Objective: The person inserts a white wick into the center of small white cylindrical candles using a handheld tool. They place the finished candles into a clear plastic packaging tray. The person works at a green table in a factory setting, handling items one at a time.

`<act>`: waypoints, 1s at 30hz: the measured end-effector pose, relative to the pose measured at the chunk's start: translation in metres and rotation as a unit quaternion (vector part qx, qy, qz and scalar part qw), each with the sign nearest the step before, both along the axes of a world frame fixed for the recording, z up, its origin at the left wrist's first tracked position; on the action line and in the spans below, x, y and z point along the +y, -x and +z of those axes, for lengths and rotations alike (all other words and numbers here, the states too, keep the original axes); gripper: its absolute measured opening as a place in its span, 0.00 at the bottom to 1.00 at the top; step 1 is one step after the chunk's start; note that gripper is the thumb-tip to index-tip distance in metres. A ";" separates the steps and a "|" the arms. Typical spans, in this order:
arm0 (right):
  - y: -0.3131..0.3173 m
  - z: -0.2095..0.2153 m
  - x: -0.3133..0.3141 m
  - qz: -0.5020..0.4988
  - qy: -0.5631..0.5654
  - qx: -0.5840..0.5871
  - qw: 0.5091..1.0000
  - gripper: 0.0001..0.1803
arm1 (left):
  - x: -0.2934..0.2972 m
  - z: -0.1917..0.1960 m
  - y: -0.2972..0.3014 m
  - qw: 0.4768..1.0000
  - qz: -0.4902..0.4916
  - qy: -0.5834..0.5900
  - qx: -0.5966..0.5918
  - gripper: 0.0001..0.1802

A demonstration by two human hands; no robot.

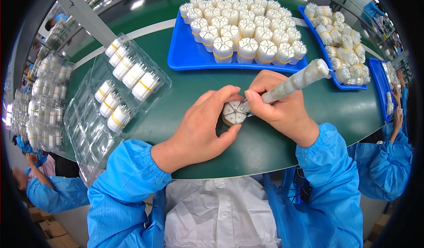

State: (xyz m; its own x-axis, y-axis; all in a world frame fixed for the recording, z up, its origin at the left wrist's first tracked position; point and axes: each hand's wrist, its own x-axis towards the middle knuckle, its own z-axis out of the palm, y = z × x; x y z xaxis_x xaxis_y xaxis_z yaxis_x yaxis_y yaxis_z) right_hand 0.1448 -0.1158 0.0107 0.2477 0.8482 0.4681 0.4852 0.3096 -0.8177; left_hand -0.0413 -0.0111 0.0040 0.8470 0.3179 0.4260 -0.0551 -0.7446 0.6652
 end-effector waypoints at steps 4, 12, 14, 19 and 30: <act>-0.001 -0.004 0.001 0.000 0.014 -0.001 1.000 0.06 | 0.004 0.002 -0.003 0.997 0.031 -0.060 0.048 0.38; -0.007 0.001 0.000 -0.008 -0.019 -0.009 1.000 0.07 | 0.002 -0.004 0.000 1.000 0.010 0.009 0.002 0.37; -0.003 0.000 -0.001 -0.009 -0.003 0.002 1.000 0.07 | 0.002 -0.003 0.000 0.999 -0.001 0.031 0.008 0.37; -0.001 -0.001 0.000 -0.011 -0.003 -0.024 1.000 0.07 | 0.002 0.001 -0.002 0.999 0.017 -0.015 0.032 0.38; -0.008 0.002 0.001 -0.011 -0.049 -0.028 0.998 0.06 | 0.002 -0.005 0.000 0.999 -0.015 0.044 0.028 0.39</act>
State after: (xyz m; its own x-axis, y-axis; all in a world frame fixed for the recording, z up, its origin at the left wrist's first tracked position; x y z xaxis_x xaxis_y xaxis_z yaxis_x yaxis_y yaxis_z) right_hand 0.1526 -0.1144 0.0125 0.2373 0.7920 0.5625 0.5376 0.3752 -0.7551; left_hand -0.0410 -0.0096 -0.0013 0.8784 0.3258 0.3497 -0.0382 -0.6815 0.7308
